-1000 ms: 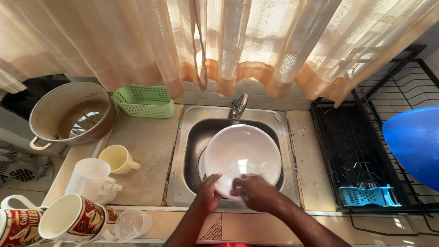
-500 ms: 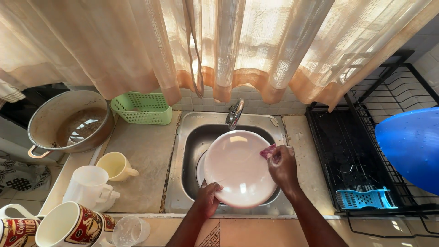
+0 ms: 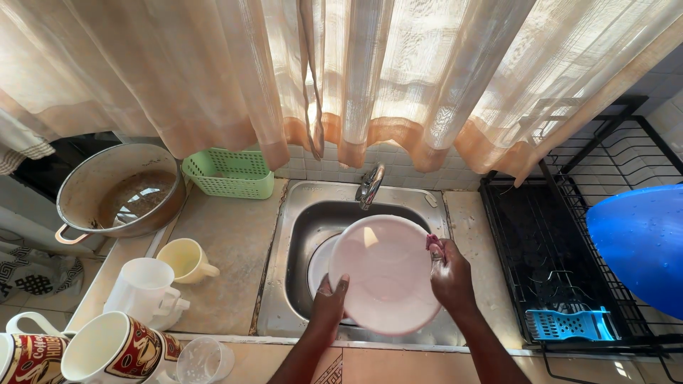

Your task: Washing dishes in a kitchen sink using a cleaning cloth

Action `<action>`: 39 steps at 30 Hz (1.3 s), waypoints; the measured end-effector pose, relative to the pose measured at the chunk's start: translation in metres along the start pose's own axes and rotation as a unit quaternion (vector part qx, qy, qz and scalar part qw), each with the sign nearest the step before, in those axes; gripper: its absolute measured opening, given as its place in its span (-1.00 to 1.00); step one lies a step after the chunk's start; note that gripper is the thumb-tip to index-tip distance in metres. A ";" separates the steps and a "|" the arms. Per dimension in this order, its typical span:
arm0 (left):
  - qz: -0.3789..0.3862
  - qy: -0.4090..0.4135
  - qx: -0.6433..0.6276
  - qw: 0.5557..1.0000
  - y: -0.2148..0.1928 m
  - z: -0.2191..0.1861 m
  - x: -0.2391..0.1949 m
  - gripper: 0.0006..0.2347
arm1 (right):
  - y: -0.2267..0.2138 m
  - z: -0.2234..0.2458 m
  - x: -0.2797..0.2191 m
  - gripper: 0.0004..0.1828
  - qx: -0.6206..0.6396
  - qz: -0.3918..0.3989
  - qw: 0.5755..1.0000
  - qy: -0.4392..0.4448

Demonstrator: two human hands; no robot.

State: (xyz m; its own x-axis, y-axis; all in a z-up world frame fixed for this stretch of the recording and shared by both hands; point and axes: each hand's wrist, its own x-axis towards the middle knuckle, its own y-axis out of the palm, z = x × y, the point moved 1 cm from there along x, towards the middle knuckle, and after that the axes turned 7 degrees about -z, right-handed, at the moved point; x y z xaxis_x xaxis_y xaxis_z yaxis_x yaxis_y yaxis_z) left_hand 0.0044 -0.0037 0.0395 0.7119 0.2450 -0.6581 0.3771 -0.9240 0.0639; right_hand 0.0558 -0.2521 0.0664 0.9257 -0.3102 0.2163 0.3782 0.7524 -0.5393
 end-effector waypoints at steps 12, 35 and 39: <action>0.141 -0.109 -0.287 0.941 -0.004 -0.029 0.010 -0.46 | -0.007 0.042 -0.059 -0.87 -0.039 0.020 0.885 -0.463; 0.066 -0.075 -0.362 0.927 0.001 -0.038 -0.003 -0.66 | 0.018 0.066 -0.087 -0.88 0.051 0.056 0.908 -0.412; 0.111 -0.036 -0.343 0.932 0.000 -0.030 0.001 -0.70 | 0.021 0.075 -0.097 -0.51 -0.070 0.179 0.867 -0.459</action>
State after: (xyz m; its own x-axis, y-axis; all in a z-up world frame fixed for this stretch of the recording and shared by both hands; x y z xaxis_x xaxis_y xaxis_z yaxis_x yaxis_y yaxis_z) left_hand 0.0223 0.0051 0.0613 0.7851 0.0264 -0.6188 0.5329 -0.5379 0.6532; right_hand -0.0260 -0.1625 0.0957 0.6210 0.5709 0.5371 0.1218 0.6066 -0.7856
